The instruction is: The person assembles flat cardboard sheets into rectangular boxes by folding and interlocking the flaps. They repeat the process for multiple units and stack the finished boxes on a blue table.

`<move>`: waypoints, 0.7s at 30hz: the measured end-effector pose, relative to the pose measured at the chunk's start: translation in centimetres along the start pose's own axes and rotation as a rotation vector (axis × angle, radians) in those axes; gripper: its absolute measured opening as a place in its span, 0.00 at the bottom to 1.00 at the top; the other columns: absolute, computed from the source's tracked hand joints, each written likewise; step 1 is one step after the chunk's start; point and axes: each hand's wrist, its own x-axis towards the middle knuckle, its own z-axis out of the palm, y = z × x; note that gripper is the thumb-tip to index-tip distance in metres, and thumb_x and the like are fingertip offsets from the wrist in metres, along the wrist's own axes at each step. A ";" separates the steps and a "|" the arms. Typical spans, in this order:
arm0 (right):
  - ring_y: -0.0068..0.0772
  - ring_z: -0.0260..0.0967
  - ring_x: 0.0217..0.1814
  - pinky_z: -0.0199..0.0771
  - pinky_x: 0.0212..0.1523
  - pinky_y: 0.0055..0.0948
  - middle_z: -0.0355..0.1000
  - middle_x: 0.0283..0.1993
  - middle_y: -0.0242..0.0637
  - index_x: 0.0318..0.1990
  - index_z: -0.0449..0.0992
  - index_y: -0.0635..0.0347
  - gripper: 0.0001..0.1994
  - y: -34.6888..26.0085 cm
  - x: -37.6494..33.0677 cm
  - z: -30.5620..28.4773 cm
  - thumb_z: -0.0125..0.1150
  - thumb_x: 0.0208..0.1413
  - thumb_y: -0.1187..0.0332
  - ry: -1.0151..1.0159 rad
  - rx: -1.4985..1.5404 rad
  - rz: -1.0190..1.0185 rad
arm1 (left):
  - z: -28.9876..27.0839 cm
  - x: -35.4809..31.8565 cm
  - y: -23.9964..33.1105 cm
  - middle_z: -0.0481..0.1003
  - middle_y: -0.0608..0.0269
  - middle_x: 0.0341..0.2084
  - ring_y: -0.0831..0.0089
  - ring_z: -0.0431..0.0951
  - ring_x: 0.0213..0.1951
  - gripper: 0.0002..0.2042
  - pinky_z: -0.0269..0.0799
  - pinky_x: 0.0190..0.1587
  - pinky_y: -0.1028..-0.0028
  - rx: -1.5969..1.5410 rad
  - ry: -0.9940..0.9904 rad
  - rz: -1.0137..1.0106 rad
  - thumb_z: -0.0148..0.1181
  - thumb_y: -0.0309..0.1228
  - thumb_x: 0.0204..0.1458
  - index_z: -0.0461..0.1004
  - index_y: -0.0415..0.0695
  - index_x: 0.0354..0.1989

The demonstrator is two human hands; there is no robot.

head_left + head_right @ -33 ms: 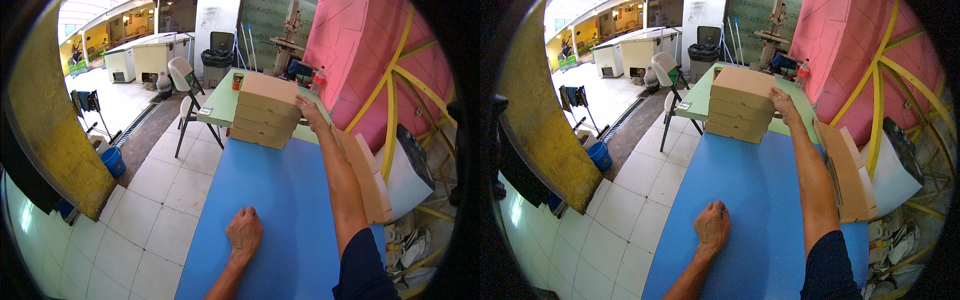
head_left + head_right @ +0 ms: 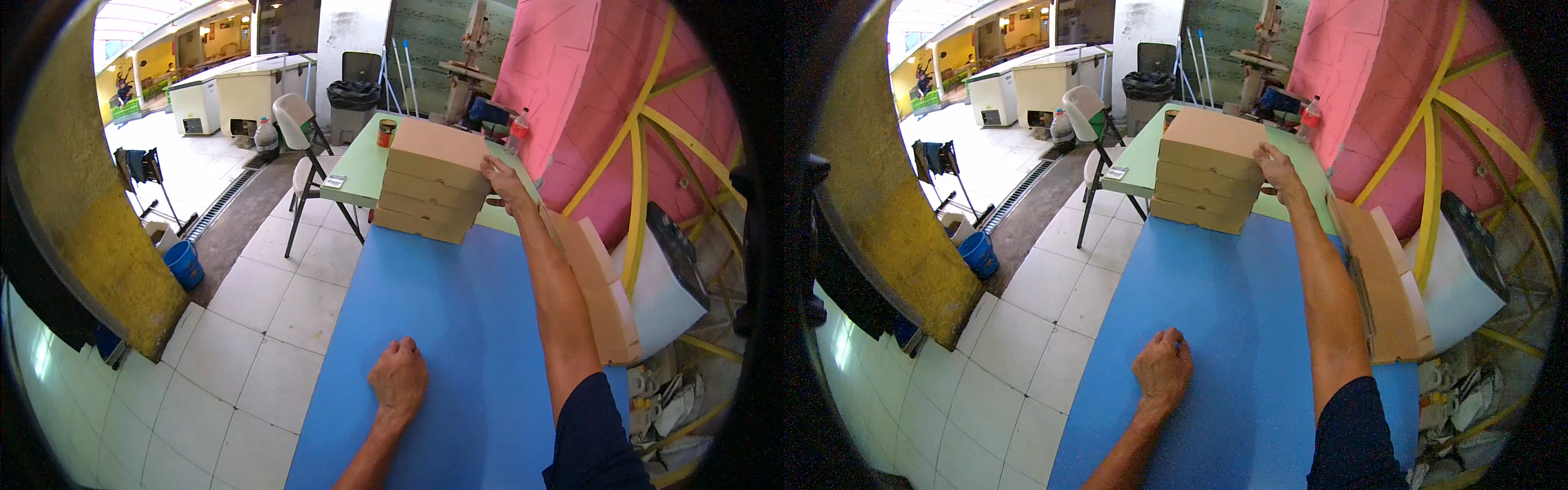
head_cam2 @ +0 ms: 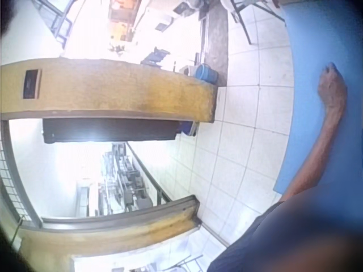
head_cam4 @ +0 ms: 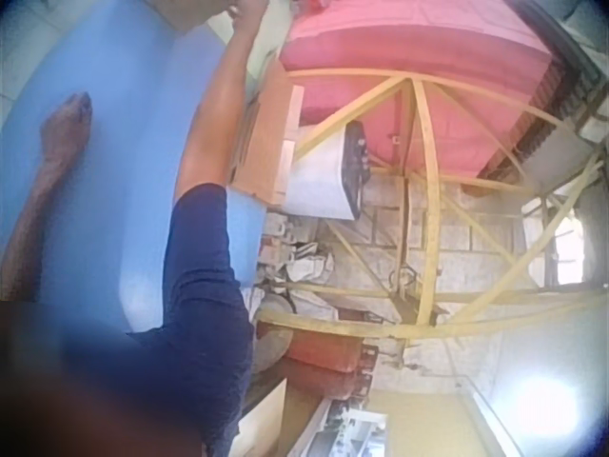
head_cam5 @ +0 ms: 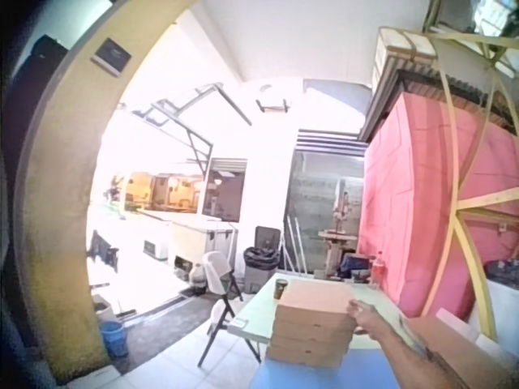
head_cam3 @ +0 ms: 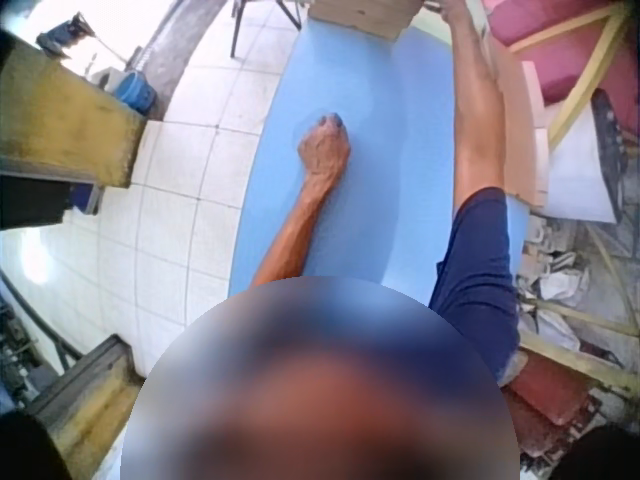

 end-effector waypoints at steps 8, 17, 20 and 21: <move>0.58 0.68 0.61 0.65 0.63 0.49 0.68 0.61 0.60 0.63 0.65 0.64 0.32 9.3 -10.2 -6.8 0.59 0.59 0.48 0.360 -0.857 -0.292 | 0.3 0.5 -0.1 0.76 0.60 0.27 0.54 0.78 0.29 0.03 0.72 0.30 0.56 -0.037 0.034 0.051 0.62 0.30 0.51 0.74 0.48 0.32; 0.46 0.77 0.37 0.76 0.42 0.41 0.80 0.38 0.46 0.47 0.80 0.66 0.19 20.0 -20.2 -23.3 0.66 0.56 0.59 0.271 -0.571 0.106 | 0.0 0.6 0.2 0.76 0.61 0.28 0.56 0.78 0.30 0.04 0.71 0.30 0.57 0.011 0.019 0.035 0.63 0.29 0.51 0.74 0.47 0.32; 0.34 0.75 0.32 0.76 0.36 0.35 0.80 0.33 0.38 0.44 0.82 0.66 0.16 20.2 -21.2 -24.7 0.69 0.54 0.62 0.245 -0.346 0.210 | -0.2 0.6 0.3 0.75 0.62 0.27 0.58 0.78 0.29 0.04 0.71 0.30 0.58 0.007 0.017 0.035 0.63 0.29 0.51 0.75 0.46 0.33; 0.30 0.74 0.33 0.76 0.36 0.34 0.79 0.34 0.36 0.44 0.82 0.66 0.16 20.3 -21.5 -24.9 0.69 0.53 0.63 0.256 -0.290 0.264 | -0.2 0.6 0.2 0.75 0.62 0.27 0.58 0.78 0.29 0.04 0.71 0.30 0.59 -0.003 0.016 0.040 0.63 0.29 0.51 0.75 0.46 0.33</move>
